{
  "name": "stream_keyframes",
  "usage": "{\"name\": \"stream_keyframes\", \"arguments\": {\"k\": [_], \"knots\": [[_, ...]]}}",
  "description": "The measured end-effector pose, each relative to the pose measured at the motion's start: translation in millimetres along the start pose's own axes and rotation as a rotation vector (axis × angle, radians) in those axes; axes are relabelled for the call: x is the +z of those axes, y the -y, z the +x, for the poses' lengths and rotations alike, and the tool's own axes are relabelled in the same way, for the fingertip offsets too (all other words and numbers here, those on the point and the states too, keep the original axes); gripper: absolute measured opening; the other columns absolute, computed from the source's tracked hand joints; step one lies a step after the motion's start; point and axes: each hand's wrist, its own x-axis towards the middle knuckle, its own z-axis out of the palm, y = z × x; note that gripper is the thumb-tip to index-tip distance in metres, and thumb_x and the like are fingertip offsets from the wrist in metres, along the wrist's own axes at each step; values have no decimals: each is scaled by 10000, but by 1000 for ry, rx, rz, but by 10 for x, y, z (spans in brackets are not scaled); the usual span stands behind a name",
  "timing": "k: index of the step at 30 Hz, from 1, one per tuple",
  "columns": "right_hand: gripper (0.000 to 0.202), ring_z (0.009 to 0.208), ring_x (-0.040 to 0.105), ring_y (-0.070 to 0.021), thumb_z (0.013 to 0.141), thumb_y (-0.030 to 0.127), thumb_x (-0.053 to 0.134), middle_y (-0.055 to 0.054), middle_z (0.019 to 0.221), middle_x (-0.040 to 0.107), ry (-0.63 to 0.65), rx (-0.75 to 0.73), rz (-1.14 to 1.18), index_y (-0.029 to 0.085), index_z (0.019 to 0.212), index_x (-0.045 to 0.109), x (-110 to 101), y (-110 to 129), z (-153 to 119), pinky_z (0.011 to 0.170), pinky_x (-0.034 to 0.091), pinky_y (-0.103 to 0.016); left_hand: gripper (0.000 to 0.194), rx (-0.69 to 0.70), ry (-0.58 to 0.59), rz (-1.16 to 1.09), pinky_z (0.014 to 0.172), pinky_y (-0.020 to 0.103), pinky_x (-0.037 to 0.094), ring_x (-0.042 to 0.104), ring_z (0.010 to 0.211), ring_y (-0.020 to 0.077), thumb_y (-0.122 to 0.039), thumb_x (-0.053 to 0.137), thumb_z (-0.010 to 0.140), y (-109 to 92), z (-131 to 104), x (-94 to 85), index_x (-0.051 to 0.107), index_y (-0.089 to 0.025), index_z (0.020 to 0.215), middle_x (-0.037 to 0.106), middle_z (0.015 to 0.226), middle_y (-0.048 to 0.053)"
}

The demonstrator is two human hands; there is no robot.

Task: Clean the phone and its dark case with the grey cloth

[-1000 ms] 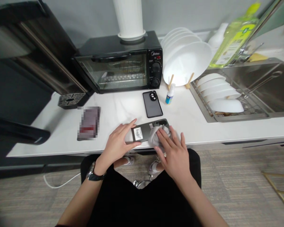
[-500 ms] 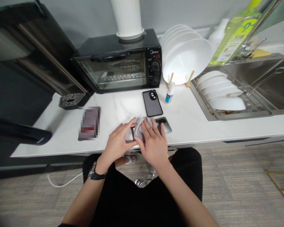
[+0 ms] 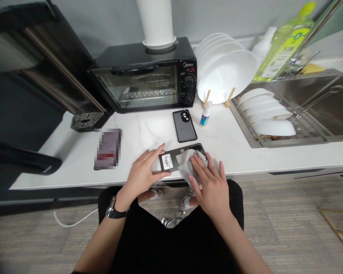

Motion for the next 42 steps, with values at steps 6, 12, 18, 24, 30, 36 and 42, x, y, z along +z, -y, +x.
{"name": "stream_keyframes", "arguments": {"k": [6, 12, 18, 24, 30, 36, 42], "knots": [[568, 1581, 364, -368, 1081, 475, 469, -81, 1565, 591, -88, 102, -64, 209, 1582, 489, 75, -251, 221, 1249, 312, -685, 961, -17, 8, 1, 1270, 542, 371, 649, 1307, 264, -480, 817, 892, 8, -6, 11, 273, -323, 1668, 684, 1421, 62], [710, 1595, 316, -407, 1041, 584, 511, -122, 1621, 518, -99, 80, -42, 158, 1606, 449, 206, 5, 411, 1251, 277, -713, 956, -20, -11, -25, 1265, 536, 383, 652, 1314, 261, -488, 822, 885, -8, 2, 3, 288, -321, 1660, 692, 1413, 63], [690, 1590, 346, -369, 1045, 617, 480, -103, 1630, 503, 75, -158, 146, 139, 1540, 539, 279, 629, 453, 1292, 258, -650, 890, 3, -9, 3, 1250, 536, 405, 662, 1306, 281, -445, 745, 952, 70, -21, 51, 253, -288, 1677, 648, 1482, 101], [617, 1603, 321, -349, 1065, 558, 485, -44, 1614, 530, 108, -195, 154, 219, 1581, 492, 143, 526, 146, 1275, 287, -657, 1027, -15, -1, 10, 1255, 543, 396, 661, 1304, 279, -346, 833, 879, 63, -18, 49, 197, -310, 1685, 683, 1431, 69], [605, 1604, 317, -357, 1078, 467, 484, -29, 1636, 505, 7, -10, -6, 284, 1646, 384, 44, -17, 4, 1267, 279, -675, 1033, -32, -18, -5, 1264, 559, 373, 650, 1332, 282, -420, 868, 853, 13, -5, 35, 236, -316, 1663, 685, 1436, 66], [628, 1582, 343, -415, 1081, 509, 442, -104, 1595, 554, -68, 119, -79, 183, 1617, 442, 89, -151, 275, 1238, 305, -702, 1014, -49, -2, -20, 1268, 561, 362, 642, 1344, 279, -436, 860, 861, 11, -2, 30, 246, -332, 1661, 684, 1439, 56], [715, 1587, 333, -411, 1058, 622, 428, -135, 1637, 490, -28, 47, 10, 133, 1575, 495, 233, 273, 496, 1258, 257, -710, 1022, -34, -6, -34, 1272, 537, 362, 636, 1347, 271, -424, 860, 860, 36, -4, 46, 238, -334, 1666, 681, 1447, 45]]}}
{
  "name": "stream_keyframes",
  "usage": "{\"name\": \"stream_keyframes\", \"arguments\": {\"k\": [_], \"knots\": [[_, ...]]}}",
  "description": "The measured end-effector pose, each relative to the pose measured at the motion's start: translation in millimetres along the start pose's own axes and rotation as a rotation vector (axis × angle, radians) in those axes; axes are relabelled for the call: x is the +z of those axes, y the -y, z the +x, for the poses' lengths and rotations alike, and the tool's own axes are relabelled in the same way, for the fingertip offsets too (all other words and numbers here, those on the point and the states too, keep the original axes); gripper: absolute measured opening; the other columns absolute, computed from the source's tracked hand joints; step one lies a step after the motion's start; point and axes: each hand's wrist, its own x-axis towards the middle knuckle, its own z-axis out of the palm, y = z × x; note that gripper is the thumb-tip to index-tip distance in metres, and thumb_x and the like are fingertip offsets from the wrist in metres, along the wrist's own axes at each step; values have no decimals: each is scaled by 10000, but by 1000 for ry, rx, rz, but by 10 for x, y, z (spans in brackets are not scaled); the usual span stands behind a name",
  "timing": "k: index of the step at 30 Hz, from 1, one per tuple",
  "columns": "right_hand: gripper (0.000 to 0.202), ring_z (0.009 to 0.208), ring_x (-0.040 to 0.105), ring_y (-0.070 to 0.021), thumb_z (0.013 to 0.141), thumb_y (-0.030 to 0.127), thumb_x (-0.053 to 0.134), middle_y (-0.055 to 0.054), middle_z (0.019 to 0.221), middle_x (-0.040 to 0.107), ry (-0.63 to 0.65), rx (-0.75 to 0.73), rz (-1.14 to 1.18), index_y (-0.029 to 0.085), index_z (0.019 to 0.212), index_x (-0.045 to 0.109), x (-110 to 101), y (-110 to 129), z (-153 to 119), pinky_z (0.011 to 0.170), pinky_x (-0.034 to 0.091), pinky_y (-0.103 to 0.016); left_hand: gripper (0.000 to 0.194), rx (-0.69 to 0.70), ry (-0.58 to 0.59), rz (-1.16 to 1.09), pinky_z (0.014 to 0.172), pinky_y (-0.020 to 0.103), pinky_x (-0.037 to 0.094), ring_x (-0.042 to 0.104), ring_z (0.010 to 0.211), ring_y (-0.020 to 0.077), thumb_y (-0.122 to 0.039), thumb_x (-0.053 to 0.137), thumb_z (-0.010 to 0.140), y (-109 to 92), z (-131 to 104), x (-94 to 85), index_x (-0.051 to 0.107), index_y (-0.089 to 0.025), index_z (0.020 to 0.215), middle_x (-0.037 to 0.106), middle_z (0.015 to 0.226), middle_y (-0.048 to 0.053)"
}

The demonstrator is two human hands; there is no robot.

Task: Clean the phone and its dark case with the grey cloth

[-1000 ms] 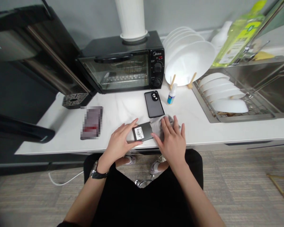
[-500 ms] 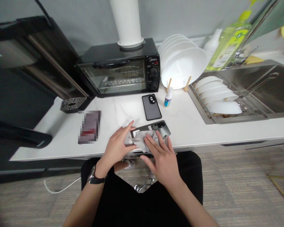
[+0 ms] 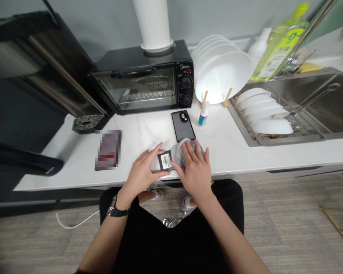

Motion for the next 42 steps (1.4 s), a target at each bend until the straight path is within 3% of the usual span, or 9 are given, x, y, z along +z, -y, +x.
{"name": "stream_keyframes", "arguments": {"k": [5, 8, 12, 17, 21, 25, 30, 38, 42], "knots": [[722, 1604, 320, -354, 1062, 594, 438, -135, 1651, 460, 138, -137, 145, 84, 1571, 482, 41, 524, -80, 1298, 239, -658, 885, 46, -7, 23, 1206, 526, 443, 622, 1351, 302, -344, 758, 943, 47, -6, 9, 262, -289, 1674, 612, 1520, 114], [682, 1606, 315, -354, 1059, 592, 456, -100, 1651, 466, 164, -165, 151, 117, 1543, 524, -16, 561, -219, 1288, 256, -671, 902, 55, -1, 34, 1134, 515, 499, 631, 1305, 321, -334, 775, 922, 46, 5, -4, 276, -268, 1670, 649, 1450, 123], [630, 1607, 309, -363, 1057, 580, 478, -56, 1631, 503, 154, -190, 107, 191, 1551, 523, -130, 295, -409, 1265, 274, -699, 993, 64, -5, 13, 1115, 489, 501, 634, 1252, 305, -335, 849, 866, 12, 19, -29, 262, -292, 1666, 686, 1370, 84], [611, 1614, 290, -354, 1073, 536, 468, -30, 1638, 500, 90, -107, 8, 246, 1610, 438, -242, -171, -515, 1271, 242, -705, 1045, 56, -21, -1, 1127, 493, 489, 641, 1248, 308, -399, 898, 816, -9, 15, -27, 282, -317, 1657, 689, 1376, 72], [592, 1611, 299, -355, 1084, 512, 440, -39, 1630, 515, 20, -3, -51, 245, 1611, 442, -260, -417, -416, 1268, 247, -708, 1055, 43, -9, -5, 1150, 509, 473, 636, 1268, 305, -419, 897, 817, 5, 13, -16, 272, -323, 1662, 688, 1395, 68], [648, 1608, 297, -376, 1078, 554, 426, -92, 1593, 561, -25, 73, -88, 172, 1601, 457, -175, -464, -223, 1268, 250, -697, 1028, 41, -10, -28, 1137, 503, 486, 635, 1271, 301, -399, 894, 826, 4, 27, -25, 291, -320, 1656, 688, 1386, 72], [734, 1594, 310, -416, 1054, 637, 426, -127, 1624, 514, -43, 60, -81, 133, 1585, 476, -41, -250, -32, 1272, 231, -700, 1019, 29, -12, -41, 1164, 512, 466, 648, 1272, 291, -415, 895, 823, -11, 38, -34, 302, -324, 1646, 698, 1369, 66], [687, 1609, 303, -367, 1046, 636, 459, -119, 1614, 527, 163, -152, 169, 146, 1516, 565, -9, 456, -75, 1296, 225, -673, 890, 51, 4, -42, 1114, 509, 503, 636, 1255, 322, -359, 783, 923, 15, 15, -31, 292, -303, 1663, 652, 1408, 116], [671, 1612, 298, -361, 1051, 629, 453, -82, 1621, 520, 196, -185, 181, 176, 1538, 542, -114, 411, -273, 1284, 257, -680, 981, 32, 30, -35, 1117, 490, 498, 622, 1272, 310, -271, 821, 879, 12, 15, -42, 249, -322, 1675, 646, 1393, 95]]}}
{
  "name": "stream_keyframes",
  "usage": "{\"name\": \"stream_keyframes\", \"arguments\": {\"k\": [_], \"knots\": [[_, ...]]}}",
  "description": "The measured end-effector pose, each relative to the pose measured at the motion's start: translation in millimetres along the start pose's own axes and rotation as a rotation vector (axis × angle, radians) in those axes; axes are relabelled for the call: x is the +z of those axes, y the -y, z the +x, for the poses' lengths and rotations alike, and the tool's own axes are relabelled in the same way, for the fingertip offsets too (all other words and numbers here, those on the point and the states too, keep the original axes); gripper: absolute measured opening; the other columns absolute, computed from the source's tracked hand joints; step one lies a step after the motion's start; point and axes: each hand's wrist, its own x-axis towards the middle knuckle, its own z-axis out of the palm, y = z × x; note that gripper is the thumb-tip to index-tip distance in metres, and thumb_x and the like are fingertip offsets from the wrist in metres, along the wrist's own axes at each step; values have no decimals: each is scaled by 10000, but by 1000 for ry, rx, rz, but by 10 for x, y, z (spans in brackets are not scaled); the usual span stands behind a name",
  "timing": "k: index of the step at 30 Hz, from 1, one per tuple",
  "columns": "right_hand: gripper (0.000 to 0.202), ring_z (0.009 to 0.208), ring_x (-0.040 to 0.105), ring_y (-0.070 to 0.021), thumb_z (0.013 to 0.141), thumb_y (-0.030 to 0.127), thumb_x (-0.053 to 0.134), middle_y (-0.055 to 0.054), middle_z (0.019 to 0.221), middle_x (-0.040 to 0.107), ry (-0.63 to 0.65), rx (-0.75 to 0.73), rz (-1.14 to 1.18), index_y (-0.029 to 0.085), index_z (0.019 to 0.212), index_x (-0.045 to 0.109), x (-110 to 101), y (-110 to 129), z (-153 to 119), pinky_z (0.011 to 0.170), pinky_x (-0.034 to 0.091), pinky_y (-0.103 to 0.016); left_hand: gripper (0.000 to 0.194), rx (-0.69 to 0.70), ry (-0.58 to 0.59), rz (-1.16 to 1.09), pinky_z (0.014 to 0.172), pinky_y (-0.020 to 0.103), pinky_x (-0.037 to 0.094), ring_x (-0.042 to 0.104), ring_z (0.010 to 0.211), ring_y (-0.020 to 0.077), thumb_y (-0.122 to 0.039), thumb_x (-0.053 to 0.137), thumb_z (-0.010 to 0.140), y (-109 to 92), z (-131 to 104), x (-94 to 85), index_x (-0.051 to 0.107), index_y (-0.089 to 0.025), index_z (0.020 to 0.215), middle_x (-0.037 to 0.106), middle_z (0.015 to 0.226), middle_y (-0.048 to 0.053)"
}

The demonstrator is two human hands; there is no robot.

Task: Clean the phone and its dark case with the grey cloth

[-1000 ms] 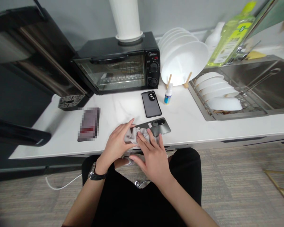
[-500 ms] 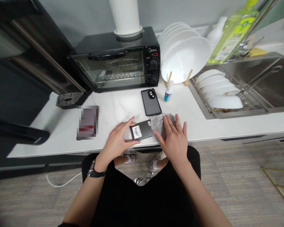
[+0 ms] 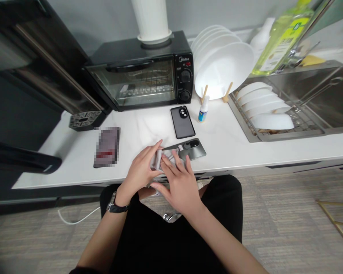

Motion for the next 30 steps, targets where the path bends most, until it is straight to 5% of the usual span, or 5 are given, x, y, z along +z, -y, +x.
{"name": "stream_keyframes", "arguments": {"k": [7, 14, 19, 23, 30], "knots": [[623, 1613, 288, -368, 1081, 548, 437, -31, 1647, 487, -72, 92, -151, 240, 1622, 422, -206, -507, -366, 1259, 261, -718, 1027, 27, -23, -4, 1135, 494, 478, 623, 1269, 305, -406, 888, 829, -8, 16, 18, 287, -306, 1656, 677, 1370, 86], [653, 1601, 306, -400, 1066, 552, 464, -77, 1632, 510, -214, 239, -222, 216, 1625, 429, -207, -725, -140, 1258, 257, -717, 970, -7, -19, 10, 1209, 533, 418, 634, 1305, 297, -405, 860, 866, -63, 24, -2, 294, -326, 1649, 676, 1411, 75], [723, 1597, 309, -415, 1044, 635, 459, -122, 1621, 520, -228, 236, -185, 168, 1596, 471, -93, -624, 113, 1253, 262, -717, 981, -17, -14, -4, 1249, 532, 373, 630, 1333, 283, -410, 856, 870, -50, 19, 13, 271, -328, 1654, 672, 1430, 69], [742, 1588, 337, -399, 1025, 671, 474, -133, 1602, 540, -139, 104, -87, 160, 1560, 523, 19, -325, 250, 1269, 245, -707, 922, 11, -29, -7, 1225, 541, 400, 638, 1306, 298, -396, 800, 916, -6, 6, 28, 262, -320, 1661, 662, 1442, 87], [775, 1598, 329, -362, 1001, 725, 471, -87, 1590, 561, -11, -49, 1, 167, 1534, 546, -1, -57, 60, 1290, 260, -661, 886, 30, 8, 23, 1136, 488, 482, 620, 1259, 307, -278, 755, 925, -17, 0, 0, 268, -247, 1666, 655, 1371, 108]]}}
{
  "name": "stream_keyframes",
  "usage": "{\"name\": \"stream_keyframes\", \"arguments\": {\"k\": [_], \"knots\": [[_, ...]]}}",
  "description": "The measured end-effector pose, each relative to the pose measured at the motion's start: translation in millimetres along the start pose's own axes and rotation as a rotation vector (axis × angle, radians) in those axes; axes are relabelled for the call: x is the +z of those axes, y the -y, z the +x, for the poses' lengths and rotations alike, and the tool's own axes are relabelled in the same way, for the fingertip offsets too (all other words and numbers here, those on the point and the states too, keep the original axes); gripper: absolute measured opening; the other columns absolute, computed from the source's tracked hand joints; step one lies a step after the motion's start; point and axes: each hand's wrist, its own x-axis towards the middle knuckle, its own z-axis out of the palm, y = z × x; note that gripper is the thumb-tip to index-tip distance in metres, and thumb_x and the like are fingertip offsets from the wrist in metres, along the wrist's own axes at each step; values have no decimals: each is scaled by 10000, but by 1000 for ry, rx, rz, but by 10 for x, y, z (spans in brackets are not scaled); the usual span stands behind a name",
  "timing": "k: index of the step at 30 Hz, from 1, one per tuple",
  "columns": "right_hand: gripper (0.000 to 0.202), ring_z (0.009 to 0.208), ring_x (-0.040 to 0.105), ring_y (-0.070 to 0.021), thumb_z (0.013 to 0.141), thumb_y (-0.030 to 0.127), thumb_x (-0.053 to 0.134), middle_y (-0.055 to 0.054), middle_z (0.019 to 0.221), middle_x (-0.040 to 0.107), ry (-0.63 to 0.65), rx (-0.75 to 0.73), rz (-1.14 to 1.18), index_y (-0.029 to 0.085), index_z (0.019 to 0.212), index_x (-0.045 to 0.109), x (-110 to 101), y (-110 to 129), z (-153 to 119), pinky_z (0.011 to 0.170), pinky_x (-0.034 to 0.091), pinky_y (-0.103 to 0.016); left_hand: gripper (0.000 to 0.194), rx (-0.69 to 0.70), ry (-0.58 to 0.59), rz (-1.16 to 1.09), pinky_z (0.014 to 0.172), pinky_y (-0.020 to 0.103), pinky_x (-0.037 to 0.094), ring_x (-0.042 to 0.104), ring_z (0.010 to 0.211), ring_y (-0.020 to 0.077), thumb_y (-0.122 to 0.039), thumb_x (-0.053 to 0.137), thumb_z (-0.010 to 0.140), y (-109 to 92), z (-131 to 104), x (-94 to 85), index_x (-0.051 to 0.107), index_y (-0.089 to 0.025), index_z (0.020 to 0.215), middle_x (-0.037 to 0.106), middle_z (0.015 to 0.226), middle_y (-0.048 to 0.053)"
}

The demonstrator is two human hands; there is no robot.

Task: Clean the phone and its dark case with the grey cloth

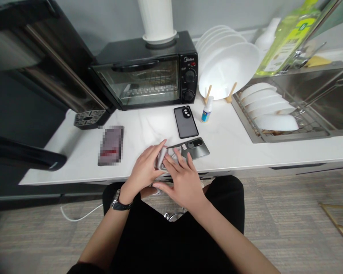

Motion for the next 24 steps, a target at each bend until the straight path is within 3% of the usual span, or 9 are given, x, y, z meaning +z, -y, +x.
{"name": "stream_keyframes", "arguments": {"k": [4, 7, 13, 18, 24], "knots": [[670, 1611, 298, -358, 1042, 626, 486, -44, 1626, 515, 0, 22, -72, 241, 1590, 481, -162, -251, -262, 1271, 286, -672, 913, 3, -13, 2, 1148, 496, 472, 619, 1260, 304, -235, 777, 902, -10, 8, 5, 271, -278, 1660, 664, 1394, 87], [662, 1612, 295, -358, 1063, 563, 478, -40, 1641, 497, -55, 107, -150, 272, 1648, 378, -247, -494, -393, 1264, 280, -689, 955, -1, -24, -10, 1189, 537, 434, 620, 1304, 312, -314, 828, 890, -6, 9, 16, 262, -303, 1659, 666, 1418, 85], [711, 1617, 267, -392, 1060, 574, 462, -73, 1672, 451, -149, 230, -267, 244, 1675, 322, -227, -738, -303, 1270, 235, -703, 986, -30, -19, -21, 1249, 544, 377, 610, 1359, 292, -401, 855, 873, -24, 15, 14, 265, -313, 1658, 661, 1449, 82], [761, 1605, 285, -414, 1036, 649, 460, -106, 1649, 485, -181, 252, -252, 169, 1626, 422, -139, -657, -24, 1266, 254, -698, 952, -57, -20, -27, 1274, 531, 346, 607, 1376, 268, -429, 841, 882, -42, 3, 21, 285, -319, 1646, 654, 1473, 67], [769, 1596, 323, -391, 1010, 691, 489, -113, 1626, 512, -54, 52, -79, 151, 1558, 522, 10, -226, 165, 1284, 252, -674, 896, -39, -10, -9, 1256, 547, 367, 615, 1357, 296, -419, 772, 938, -22, 2, 14, 262, -287, 1662, 629, 1496, 110]]}}
